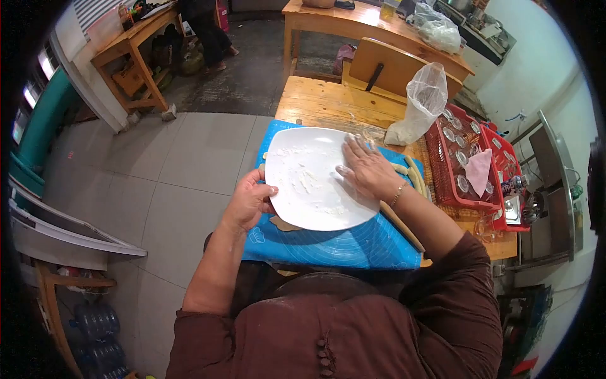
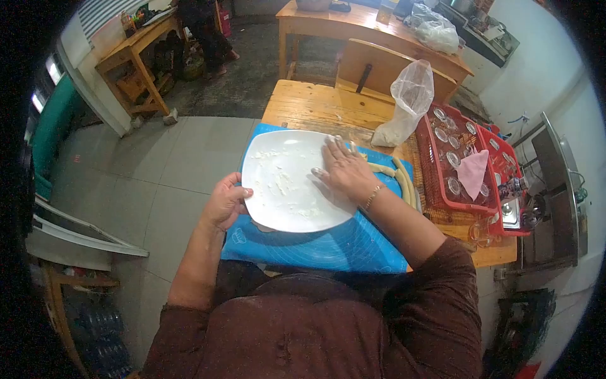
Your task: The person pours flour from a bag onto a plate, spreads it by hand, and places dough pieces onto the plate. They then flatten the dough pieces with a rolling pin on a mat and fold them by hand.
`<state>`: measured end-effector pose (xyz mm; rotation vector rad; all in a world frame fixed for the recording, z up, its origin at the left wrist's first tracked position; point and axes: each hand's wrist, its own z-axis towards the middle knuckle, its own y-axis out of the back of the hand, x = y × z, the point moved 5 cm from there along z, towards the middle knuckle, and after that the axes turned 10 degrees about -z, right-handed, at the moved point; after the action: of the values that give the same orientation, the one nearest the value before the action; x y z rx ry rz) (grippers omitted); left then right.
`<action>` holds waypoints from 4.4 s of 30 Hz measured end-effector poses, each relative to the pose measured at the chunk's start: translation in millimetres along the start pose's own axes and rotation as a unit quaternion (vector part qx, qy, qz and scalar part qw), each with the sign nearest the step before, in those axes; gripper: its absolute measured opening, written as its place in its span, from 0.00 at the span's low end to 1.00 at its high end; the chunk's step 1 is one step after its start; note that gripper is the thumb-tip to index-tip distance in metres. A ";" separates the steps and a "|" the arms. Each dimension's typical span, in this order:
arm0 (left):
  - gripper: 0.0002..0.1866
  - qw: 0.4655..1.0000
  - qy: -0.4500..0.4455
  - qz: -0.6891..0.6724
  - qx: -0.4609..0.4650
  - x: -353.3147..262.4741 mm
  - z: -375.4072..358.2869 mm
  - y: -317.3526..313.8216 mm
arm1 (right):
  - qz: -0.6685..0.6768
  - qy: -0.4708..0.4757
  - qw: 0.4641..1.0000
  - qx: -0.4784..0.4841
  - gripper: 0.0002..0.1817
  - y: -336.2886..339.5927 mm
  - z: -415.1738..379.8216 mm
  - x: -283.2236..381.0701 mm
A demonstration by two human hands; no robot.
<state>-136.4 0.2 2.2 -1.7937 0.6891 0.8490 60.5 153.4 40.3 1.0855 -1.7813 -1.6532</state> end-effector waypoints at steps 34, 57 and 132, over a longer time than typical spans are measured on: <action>0.16 0.991 -0.052 0.078 -0.099 -74.9 171.8 35.8 | 0.448 -0.116 0.874 -0.152 0.19 -61.7 -68.2 -8.2; 0.14 0.768 -0.209 0.590 -0.139 -51.3 187.0 9.2 | 0.367 -0.045 0.919 -0.137 0.12 -15.2 78.0 -1.0; 0.12 0.971 0.176 -0.005 0.162 69.4 -2.8 -89.4 | 0.758 0.018 0.638 0.132 0.15 -28.9 -96.9 4.3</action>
<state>-25.8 23.3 -4.8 -1.6569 0.9857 0.3822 140.9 93.4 27.0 -0.4656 -1.8570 -0.2621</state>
